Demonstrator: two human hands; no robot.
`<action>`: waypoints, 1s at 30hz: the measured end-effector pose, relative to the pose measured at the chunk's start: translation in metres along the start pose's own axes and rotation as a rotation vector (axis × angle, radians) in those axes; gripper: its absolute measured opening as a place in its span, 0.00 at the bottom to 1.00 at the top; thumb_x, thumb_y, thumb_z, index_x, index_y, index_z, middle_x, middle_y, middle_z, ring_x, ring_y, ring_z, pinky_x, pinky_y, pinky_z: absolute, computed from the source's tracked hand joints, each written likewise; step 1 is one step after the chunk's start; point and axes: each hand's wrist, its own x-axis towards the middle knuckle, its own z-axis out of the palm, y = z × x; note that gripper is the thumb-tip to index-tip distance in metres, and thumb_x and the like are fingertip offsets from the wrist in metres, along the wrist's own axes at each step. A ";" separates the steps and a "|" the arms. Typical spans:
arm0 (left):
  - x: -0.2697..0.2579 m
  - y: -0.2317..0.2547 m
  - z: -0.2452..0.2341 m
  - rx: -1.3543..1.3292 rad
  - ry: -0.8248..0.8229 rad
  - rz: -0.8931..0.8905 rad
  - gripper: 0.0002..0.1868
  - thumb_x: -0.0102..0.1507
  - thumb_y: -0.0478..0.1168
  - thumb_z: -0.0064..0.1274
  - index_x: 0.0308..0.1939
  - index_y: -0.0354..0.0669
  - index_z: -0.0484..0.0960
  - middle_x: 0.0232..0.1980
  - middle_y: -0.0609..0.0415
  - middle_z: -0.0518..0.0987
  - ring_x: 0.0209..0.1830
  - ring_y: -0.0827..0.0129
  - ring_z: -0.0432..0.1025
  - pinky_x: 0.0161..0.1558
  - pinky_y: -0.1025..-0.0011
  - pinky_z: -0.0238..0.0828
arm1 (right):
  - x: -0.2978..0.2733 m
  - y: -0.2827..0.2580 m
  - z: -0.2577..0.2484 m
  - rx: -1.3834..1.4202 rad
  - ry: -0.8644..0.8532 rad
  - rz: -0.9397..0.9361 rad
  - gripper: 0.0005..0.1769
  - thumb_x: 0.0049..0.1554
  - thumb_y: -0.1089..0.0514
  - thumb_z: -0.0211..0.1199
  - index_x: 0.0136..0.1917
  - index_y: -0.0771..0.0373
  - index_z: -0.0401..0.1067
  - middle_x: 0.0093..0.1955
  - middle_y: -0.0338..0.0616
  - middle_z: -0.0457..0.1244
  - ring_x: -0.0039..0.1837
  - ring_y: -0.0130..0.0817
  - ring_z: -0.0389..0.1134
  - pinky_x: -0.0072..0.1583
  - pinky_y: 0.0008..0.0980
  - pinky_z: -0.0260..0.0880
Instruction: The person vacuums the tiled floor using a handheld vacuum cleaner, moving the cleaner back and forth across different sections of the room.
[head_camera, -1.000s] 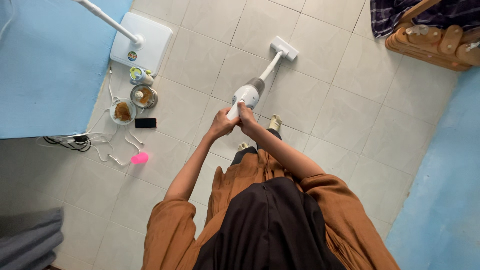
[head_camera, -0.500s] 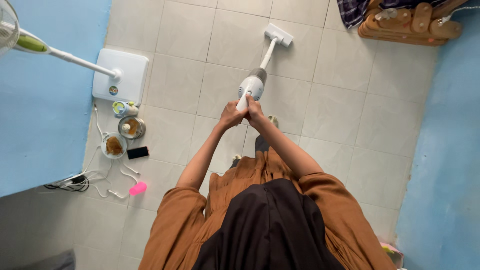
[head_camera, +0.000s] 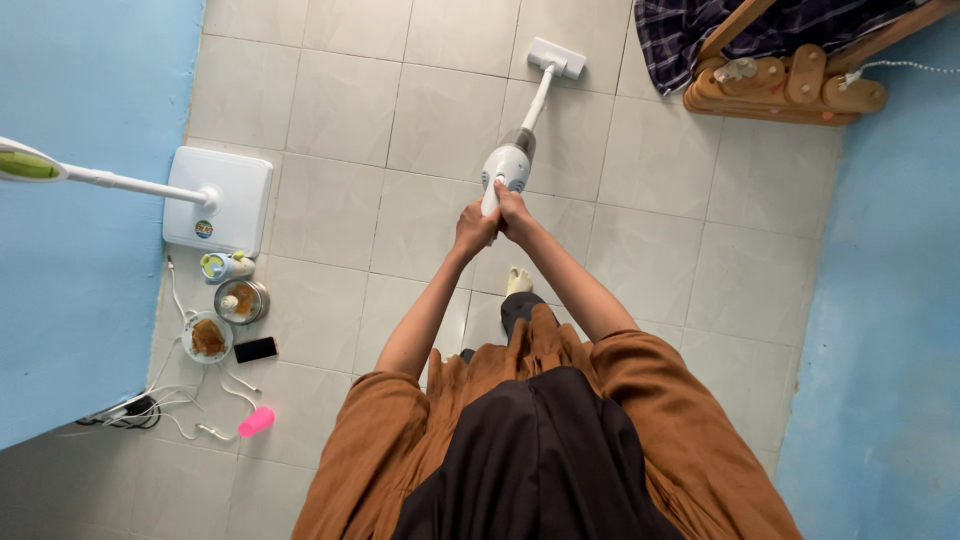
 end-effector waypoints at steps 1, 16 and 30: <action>0.002 0.001 0.000 0.012 0.014 -0.007 0.19 0.63 0.54 0.49 0.35 0.40 0.81 0.23 0.53 0.81 0.21 0.68 0.76 0.28 0.68 0.71 | 0.004 -0.002 0.002 0.004 -0.017 0.004 0.34 0.66 0.37 0.46 0.66 0.72 0.60 0.55 0.54 0.65 0.53 0.45 0.70 0.49 0.46 0.74; -0.139 -0.022 -0.055 -0.003 -0.087 -0.035 0.17 0.63 0.49 0.50 0.30 0.37 0.77 0.23 0.55 0.78 0.19 0.73 0.72 0.24 0.71 0.68 | -0.096 0.111 0.052 0.007 -0.165 0.095 0.36 0.66 0.35 0.39 0.61 0.73 0.60 0.45 0.57 0.62 0.39 0.45 0.63 0.40 0.46 0.68; -0.348 -0.058 -0.012 0.165 0.129 -0.155 0.17 0.62 0.50 0.49 0.31 0.39 0.79 0.21 0.51 0.78 0.19 0.67 0.73 0.27 0.65 0.68 | -0.260 0.238 0.033 -0.056 -0.227 0.178 0.35 0.66 0.37 0.39 0.64 0.75 0.56 0.54 0.60 0.62 0.52 0.49 0.69 0.46 0.50 0.75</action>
